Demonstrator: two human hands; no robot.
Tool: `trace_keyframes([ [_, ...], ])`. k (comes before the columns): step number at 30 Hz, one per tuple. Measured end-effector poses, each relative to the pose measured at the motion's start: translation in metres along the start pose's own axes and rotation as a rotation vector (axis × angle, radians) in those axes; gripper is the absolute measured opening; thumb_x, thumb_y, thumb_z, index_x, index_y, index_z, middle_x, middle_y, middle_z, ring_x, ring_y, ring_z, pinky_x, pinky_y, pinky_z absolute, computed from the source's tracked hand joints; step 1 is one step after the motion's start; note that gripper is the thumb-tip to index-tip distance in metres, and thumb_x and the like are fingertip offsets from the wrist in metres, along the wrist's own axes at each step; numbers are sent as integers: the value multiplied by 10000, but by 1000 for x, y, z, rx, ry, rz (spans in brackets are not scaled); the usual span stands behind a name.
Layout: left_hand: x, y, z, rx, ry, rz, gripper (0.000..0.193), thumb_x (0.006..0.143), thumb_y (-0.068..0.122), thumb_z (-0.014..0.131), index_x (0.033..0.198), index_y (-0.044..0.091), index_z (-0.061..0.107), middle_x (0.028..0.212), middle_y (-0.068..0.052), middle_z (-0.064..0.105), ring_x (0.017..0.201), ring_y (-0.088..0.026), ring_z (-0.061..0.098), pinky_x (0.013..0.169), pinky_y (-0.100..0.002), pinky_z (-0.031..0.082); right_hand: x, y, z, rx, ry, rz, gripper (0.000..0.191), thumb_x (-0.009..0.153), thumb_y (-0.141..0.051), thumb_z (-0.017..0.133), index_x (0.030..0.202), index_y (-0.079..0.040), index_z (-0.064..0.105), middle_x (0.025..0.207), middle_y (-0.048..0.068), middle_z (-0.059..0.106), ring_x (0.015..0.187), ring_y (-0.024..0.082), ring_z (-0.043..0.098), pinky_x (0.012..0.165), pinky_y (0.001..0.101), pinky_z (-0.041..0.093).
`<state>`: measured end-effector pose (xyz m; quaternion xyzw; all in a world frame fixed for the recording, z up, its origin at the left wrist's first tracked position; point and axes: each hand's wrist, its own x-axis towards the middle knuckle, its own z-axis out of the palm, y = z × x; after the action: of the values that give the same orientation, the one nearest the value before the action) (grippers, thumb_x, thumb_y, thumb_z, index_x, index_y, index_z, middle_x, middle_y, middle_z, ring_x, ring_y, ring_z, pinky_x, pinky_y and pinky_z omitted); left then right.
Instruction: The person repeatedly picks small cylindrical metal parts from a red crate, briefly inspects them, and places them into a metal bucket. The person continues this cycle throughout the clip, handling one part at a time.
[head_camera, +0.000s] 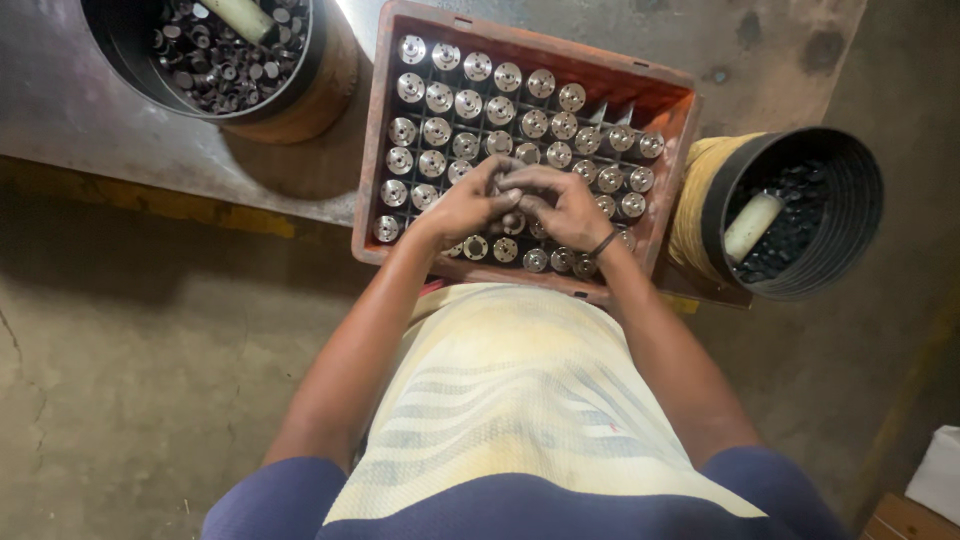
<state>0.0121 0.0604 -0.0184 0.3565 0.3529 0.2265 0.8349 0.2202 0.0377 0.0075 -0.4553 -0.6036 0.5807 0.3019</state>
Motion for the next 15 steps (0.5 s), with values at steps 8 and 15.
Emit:
trace_keyframes([
  [8, -10, 16, 9, 209, 249, -16, 293, 1003, 182, 588, 1267, 76, 519, 820, -61, 740, 587, -93, 605, 466, -230, 433, 4, 20, -5, 175, 275, 157, 199, 920, -63, 776, 1102, -20, 709, 1002, 57, 748, 899, 109, 707, 802, 267, 600],
  [15, 38, 35, -19, 987, 594, 410, 176, 819, 218, 817, 858, 59, 753, 888, -115, 749, 788, -244, 689, 727, -420, 547, 42, 13, -28, -546, 452, 108, 123, 848, -92, 833, 964, -105, 795, 991, 71, 784, 866, 175, 729, 774, 336, 594],
])
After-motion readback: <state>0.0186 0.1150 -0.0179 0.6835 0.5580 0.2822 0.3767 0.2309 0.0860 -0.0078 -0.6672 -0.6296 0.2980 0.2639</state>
